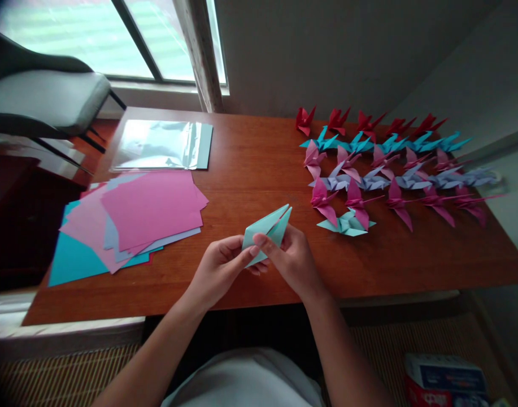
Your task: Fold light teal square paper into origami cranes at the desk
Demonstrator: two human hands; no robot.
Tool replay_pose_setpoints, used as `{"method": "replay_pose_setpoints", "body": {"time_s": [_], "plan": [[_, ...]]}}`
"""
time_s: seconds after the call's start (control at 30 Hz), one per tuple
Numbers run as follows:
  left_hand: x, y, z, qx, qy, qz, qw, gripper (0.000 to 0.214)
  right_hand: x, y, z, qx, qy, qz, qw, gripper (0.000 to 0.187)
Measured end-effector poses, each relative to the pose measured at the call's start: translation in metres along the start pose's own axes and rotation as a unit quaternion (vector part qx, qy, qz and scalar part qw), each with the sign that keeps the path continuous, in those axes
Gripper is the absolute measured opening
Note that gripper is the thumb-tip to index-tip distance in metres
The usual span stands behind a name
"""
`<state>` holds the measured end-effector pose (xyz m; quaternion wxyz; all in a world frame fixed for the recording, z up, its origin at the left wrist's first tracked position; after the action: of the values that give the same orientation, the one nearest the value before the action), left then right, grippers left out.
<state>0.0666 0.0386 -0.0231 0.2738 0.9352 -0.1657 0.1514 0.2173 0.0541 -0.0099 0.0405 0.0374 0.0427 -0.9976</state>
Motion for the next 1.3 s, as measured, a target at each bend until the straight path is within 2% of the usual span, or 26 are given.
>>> {"method": "replay_pose_setpoints", "body": {"time_s": [0.1,0.3,0.37,0.53,0.73,0.87,1.0,1.13,1.3], "plan": [[0.001,0.0,0.0,-0.005,-0.009,0.022,1.0,0.032,0.004,-0.002,-0.003,0.014,0.021,-0.032,0.999,0.042],[0.001,0.0,-0.002,-0.011,0.006,0.012,1.0,0.032,0.007,-0.002,-0.003,-0.006,0.045,-0.078,0.996,0.043],[0.001,0.001,-0.002,-0.01,0.003,0.008,1.0,0.033,0.006,-0.002,-0.002,-0.004,0.045,-0.069,0.997,0.043],[0.001,0.0,-0.001,-0.004,-0.005,0.013,1.0,0.035,0.007,-0.003,0.004,-0.006,0.041,0.009,0.999,0.039],[0.0,0.001,0.0,-0.005,-0.005,0.021,1.0,0.034,0.009,-0.003,0.005,0.012,-0.002,0.004,1.0,0.038],[0.0,0.001,0.0,-0.006,-0.001,0.016,1.0,0.033,0.008,-0.005,0.005,0.015,-0.001,0.006,1.0,0.028],[0.001,0.002,0.0,-0.002,-0.02,0.011,1.0,0.033,0.01,-0.004,0.007,0.04,-0.068,0.011,0.997,0.02],[0.002,0.002,0.001,0.005,-0.038,-0.002,0.999,0.034,0.016,-0.001,0.005,0.055,-0.103,-0.026,0.993,0.019],[0.001,0.002,0.002,0.016,-0.062,-0.012,0.998,0.033,0.017,-0.001,0.001,0.048,-0.09,-0.053,0.993,0.019]]}}
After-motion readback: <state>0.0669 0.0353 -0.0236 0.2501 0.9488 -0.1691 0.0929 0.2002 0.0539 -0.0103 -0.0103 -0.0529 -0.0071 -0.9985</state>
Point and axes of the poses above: each hand's wrist, its own y-axis away from the middle knuckle, its own x-axis out of the palm, z = x × y, the point moved 2 cm from there along -y, towards the middle knuckle, and after that the axes turned 13 degrees about -x, right-handed, at the moved point
